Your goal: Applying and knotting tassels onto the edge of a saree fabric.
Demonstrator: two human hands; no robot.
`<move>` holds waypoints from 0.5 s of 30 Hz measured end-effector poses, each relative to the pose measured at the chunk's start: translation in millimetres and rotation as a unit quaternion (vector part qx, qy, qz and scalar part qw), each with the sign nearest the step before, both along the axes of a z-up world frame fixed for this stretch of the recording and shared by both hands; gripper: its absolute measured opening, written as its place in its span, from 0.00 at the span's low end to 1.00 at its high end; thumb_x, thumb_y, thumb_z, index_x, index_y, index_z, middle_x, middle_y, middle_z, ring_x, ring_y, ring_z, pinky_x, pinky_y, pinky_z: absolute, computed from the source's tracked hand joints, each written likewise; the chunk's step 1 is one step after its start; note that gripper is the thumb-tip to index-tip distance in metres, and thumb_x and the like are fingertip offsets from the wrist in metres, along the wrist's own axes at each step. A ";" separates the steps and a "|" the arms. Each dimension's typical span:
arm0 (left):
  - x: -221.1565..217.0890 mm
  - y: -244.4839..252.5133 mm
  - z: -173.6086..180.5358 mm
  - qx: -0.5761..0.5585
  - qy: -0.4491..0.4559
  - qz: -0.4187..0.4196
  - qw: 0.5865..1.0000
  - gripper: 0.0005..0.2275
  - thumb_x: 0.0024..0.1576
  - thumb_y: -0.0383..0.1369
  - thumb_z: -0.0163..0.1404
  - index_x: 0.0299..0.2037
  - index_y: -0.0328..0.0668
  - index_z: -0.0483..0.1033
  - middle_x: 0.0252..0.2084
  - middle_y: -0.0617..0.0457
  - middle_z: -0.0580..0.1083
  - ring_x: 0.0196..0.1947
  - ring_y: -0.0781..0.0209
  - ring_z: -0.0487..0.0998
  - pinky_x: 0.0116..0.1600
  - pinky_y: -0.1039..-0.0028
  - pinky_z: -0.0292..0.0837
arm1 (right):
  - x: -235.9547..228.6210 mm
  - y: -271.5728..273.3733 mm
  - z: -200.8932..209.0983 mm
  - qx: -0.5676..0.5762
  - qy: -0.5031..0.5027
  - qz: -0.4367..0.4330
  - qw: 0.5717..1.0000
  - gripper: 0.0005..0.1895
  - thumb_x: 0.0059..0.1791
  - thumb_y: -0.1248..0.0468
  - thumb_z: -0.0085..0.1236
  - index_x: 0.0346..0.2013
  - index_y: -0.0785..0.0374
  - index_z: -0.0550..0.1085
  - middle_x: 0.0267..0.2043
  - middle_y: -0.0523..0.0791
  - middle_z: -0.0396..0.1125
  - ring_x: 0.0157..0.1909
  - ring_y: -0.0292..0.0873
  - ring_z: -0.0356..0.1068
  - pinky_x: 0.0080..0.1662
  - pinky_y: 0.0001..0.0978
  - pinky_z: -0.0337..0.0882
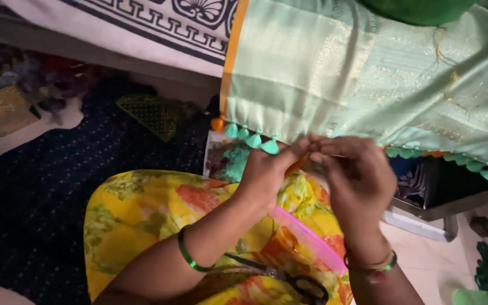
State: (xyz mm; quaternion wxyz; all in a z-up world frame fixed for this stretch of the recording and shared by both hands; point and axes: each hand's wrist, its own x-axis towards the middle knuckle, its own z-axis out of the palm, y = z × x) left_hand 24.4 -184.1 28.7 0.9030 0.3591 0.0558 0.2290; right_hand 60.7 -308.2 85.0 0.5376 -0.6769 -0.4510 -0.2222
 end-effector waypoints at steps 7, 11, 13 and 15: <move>-2.2 -15.4 3.0 0.079 0.034 0.038 0.996 0.09 0.62 0.29 0.56 0.41 0.25 0.82 0.36 0.44 0.81 0.34 0.62 0.81 0.40 0.75 0.75 | -2.7 6.0 0.4 0.084 0.072 0.038 0.993 0.07 0.57 0.78 0.51 0.44 0.69 0.63 0.44 0.52 0.72 0.49 0.49 0.78 0.49 0.36 0.82; -7.1 -25.2 25.9 0.015 -0.036 0.046 0.998 0.08 0.61 0.26 0.55 0.45 0.26 0.81 0.39 0.46 0.81 0.35 0.61 0.82 0.43 0.74 0.77 | 22.9 2.3 -5.8 0.222 0.341 0.194 0.893 0.06 0.58 0.78 0.50 0.44 0.68 0.63 0.41 0.52 0.71 0.47 0.50 0.77 0.47 0.39 0.81; -7.0 -26.7 33.9 -0.040 -0.054 0.075 0.995 0.07 0.58 0.25 0.54 0.43 0.28 0.79 0.41 0.47 0.81 0.34 0.61 0.82 0.43 0.71 0.78 | 21.9 4.0 -3.5 0.269 0.416 0.251 0.832 0.05 0.59 0.76 0.48 0.44 0.67 0.63 0.40 0.53 0.71 0.46 0.51 0.76 0.42 0.38 0.78; -5.0 -24.1 26.4 -0.033 -0.050 0.072 0.996 0.07 0.59 0.25 0.54 0.44 0.28 0.79 0.42 0.47 0.81 0.36 0.63 0.82 0.45 0.72 0.78 | 11.9 12.7 -8.9 0.245 0.325 0.202 0.891 0.05 0.59 0.75 0.48 0.45 0.66 0.62 0.41 0.52 0.69 0.47 0.51 0.76 0.43 0.38 0.79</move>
